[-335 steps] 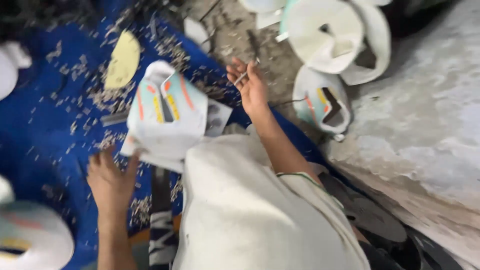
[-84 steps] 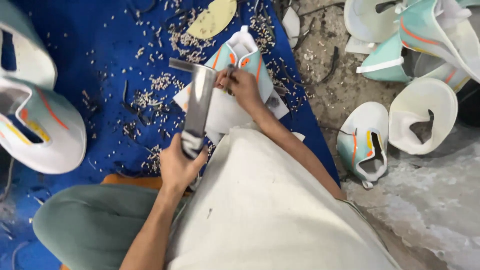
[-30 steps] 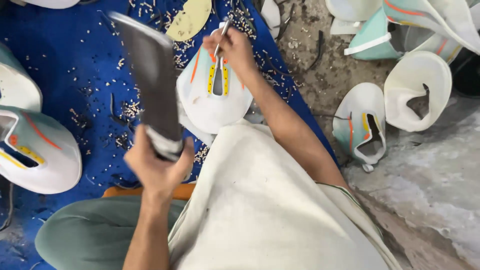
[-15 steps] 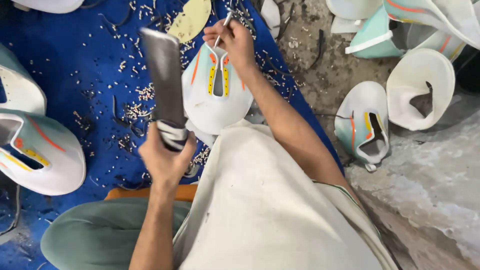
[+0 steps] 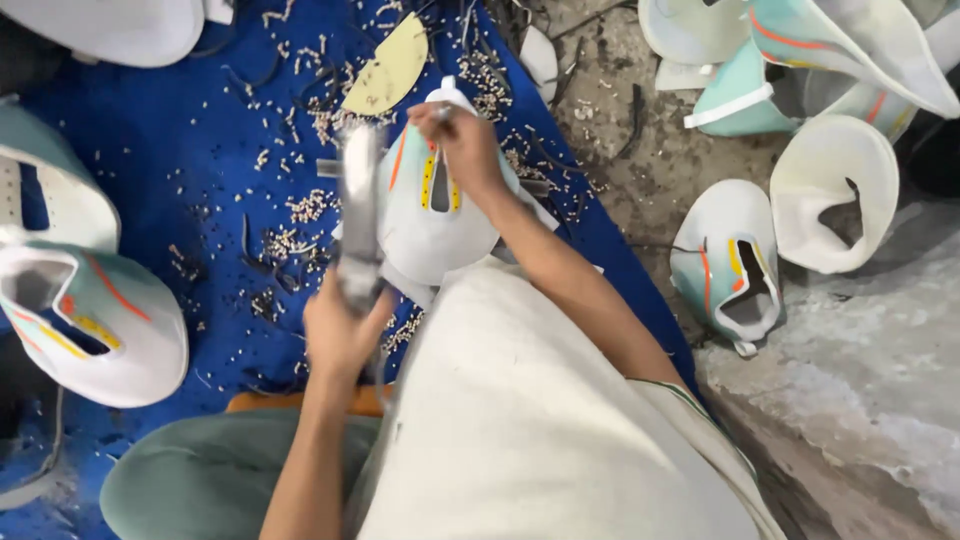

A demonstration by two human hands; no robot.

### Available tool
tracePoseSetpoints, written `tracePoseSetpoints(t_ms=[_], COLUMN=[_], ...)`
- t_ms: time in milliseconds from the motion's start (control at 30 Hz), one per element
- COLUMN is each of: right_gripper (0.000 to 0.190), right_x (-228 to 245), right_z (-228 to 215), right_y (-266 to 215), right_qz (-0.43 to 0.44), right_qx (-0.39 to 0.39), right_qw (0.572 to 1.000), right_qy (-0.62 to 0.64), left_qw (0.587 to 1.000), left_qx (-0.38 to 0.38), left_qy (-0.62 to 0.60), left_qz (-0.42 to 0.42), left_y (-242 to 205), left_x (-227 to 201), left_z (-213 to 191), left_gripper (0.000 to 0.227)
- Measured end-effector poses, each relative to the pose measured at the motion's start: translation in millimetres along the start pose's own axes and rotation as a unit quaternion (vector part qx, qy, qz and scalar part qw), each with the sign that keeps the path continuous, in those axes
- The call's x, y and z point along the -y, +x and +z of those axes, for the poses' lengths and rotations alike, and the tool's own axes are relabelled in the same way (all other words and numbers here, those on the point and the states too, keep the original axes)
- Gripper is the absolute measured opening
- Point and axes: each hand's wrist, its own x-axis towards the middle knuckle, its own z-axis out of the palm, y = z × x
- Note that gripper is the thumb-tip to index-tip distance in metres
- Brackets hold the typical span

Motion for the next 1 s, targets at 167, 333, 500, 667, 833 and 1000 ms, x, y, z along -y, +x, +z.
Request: tracePoseSetpoints(t_ms=[167, 333, 500, 667, 833, 1000], right_gripper=[0.028, 0.03, 0.035, 0.029, 0.017, 0.022], right_x=[-58.2, -56.3, -52.2, -113.4, -59.0, -20.7], right_z=[-54.0, -86.3, -137.0, -193.5, -266.7, -323.8], right_y=[-22.2, -72.0, -113.7, -152.9, -94.5, -27.8], right_qz=[0.195, 0.282, 0.244, 0.281, 0.231, 0.179], right_qx=[-0.219, -0.25, -0.317, -0.403, -0.429, -0.382], right_qw=[0.809, 0.792, 0.713, 0.71, 0.801, 0.899], right_qy=[0.509, 0.481, 0.576, 0.504, 0.347, 0.118], left_qw=[0.949, 0.911, 0.97, 0.983, 0.917, 0.755], left_qx=[0.143, 0.216, -0.003, -0.036, -0.157, -0.285], left_qy=[0.195, 0.339, 0.188, 0.104, -0.319, -0.591], left_qz=[-0.202, -0.095, 0.154, 0.145, 0.181, 0.002], left_y=[-98.4, -83.8, 30.9, 144.3, 191.9, 120.5], left_x=[42.3, 54.0, 36.7, 50.1, -1.0, 25.2], left_z=[-50.6, -53.6, -10.4, 110.9, 109.2, 32.9], left_gripper=[0.059, 0.061, 0.052, 0.074, 0.043, 0.023])
